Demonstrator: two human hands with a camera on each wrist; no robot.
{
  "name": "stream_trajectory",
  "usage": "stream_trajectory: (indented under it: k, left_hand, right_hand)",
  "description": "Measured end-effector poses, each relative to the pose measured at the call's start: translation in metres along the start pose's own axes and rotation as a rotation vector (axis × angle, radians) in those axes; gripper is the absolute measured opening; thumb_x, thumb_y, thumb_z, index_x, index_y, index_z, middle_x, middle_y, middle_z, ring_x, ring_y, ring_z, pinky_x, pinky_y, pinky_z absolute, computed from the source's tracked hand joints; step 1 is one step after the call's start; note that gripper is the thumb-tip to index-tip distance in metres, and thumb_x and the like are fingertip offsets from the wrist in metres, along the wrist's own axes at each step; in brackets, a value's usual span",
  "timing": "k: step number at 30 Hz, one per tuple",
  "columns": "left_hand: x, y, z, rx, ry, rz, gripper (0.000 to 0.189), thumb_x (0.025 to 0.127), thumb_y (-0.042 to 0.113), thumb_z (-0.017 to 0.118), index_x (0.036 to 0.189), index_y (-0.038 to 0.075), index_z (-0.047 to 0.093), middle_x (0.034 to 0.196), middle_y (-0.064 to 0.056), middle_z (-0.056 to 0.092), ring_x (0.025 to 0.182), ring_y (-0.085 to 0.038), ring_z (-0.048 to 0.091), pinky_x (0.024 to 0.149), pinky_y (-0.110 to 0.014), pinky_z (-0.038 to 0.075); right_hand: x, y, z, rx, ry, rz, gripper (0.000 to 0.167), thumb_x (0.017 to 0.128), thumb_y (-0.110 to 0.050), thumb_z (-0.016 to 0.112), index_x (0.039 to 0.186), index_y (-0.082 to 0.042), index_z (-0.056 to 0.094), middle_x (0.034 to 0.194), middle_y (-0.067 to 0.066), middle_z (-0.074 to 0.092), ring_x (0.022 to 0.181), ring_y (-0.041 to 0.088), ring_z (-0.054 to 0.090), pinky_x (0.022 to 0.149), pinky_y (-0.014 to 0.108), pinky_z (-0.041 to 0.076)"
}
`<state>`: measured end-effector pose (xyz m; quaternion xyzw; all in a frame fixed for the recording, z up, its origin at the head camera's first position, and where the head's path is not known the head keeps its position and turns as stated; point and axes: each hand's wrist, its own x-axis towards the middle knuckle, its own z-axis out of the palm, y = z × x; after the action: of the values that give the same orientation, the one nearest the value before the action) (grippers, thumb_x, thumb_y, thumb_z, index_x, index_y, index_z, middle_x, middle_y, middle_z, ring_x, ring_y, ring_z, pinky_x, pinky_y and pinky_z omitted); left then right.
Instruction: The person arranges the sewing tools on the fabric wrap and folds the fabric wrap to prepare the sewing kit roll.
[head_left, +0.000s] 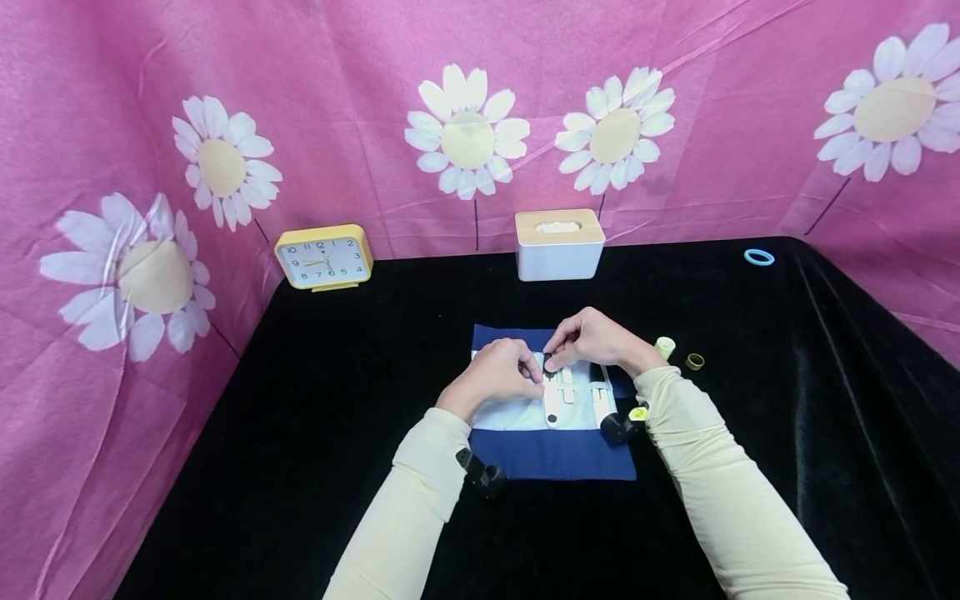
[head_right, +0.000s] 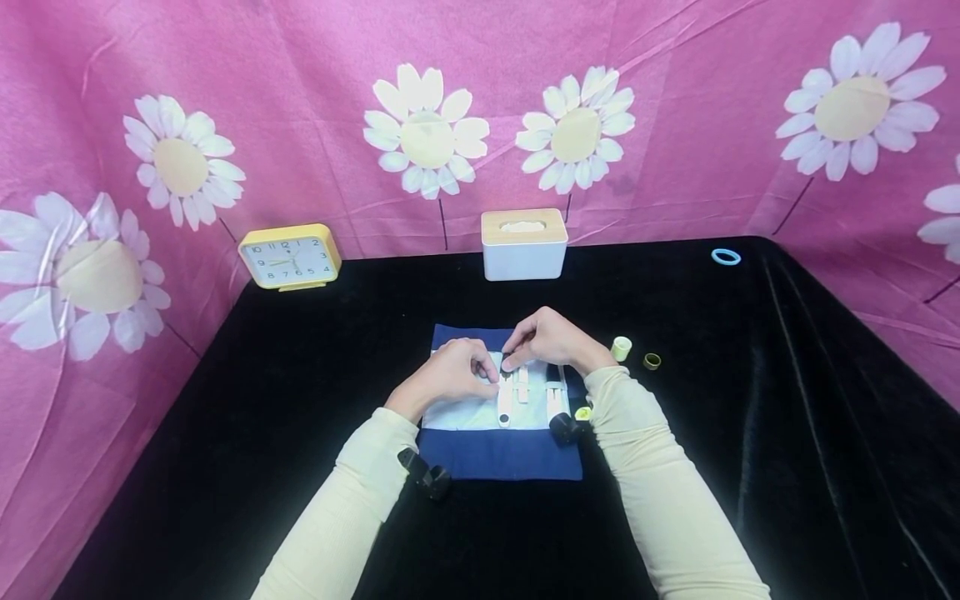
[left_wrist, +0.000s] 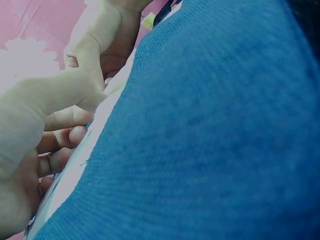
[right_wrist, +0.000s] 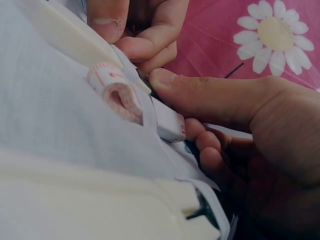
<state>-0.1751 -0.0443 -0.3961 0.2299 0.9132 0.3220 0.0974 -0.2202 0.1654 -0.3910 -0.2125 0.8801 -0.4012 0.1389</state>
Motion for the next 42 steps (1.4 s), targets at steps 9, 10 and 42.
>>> stream_trajectory:
  k: [9,10,42]
  left_hand:
    - [0.0001,-0.0008,-0.0015,-0.011,-0.002,0.009,0.007,0.077,0.019,0.082,0.075,0.018,0.075,0.084,0.006,0.061,0.079,-0.007,0.055,0.076,-0.021,0.043]
    - [0.0002,-0.0011,-0.0015,-0.016,-0.003,0.009,0.007,0.077,0.019,0.083,0.075,0.018,0.075,0.084,0.006,0.061,0.08,-0.008,0.055,0.076,-0.022,0.043]
    - [-0.0013,-0.0016,-0.0035,-0.058,-0.048,0.007,0.005,0.079,0.013,0.08,0.08,0.017,0.077,0.089,0.005,0.063,0.084,-0.01,0.056,0.081,-0.026,0.044]
  right_hand:
    - [0.0008,-0.0015,-0.0011,0.012,-0.023,-0.028,0.02,0.074,-0.014,0.089,0.091,-0.006,0.081,0.074,-0.001,0.069,0.069,0.012,0.056,0.063,0.024,0.046]
    - [0.001,-0.0017,-0.0011,0.015,-0.026,-0.029,0.02,0.074,-0.014,0.089,0.09,-0.006,0.081,0.073,-0.001,0.068,0.068,0.012,0.056,0.062,0.024,0.045]
    - [0.0002,0.0012,0.0015,0.02,-0.087,-0.049,0.022,0.072,-0.01,0.09,0.088,-0.001,0.078,0.076,0.0,0.069,0.069,0.009,0.054,0.063,0.02,0.045]
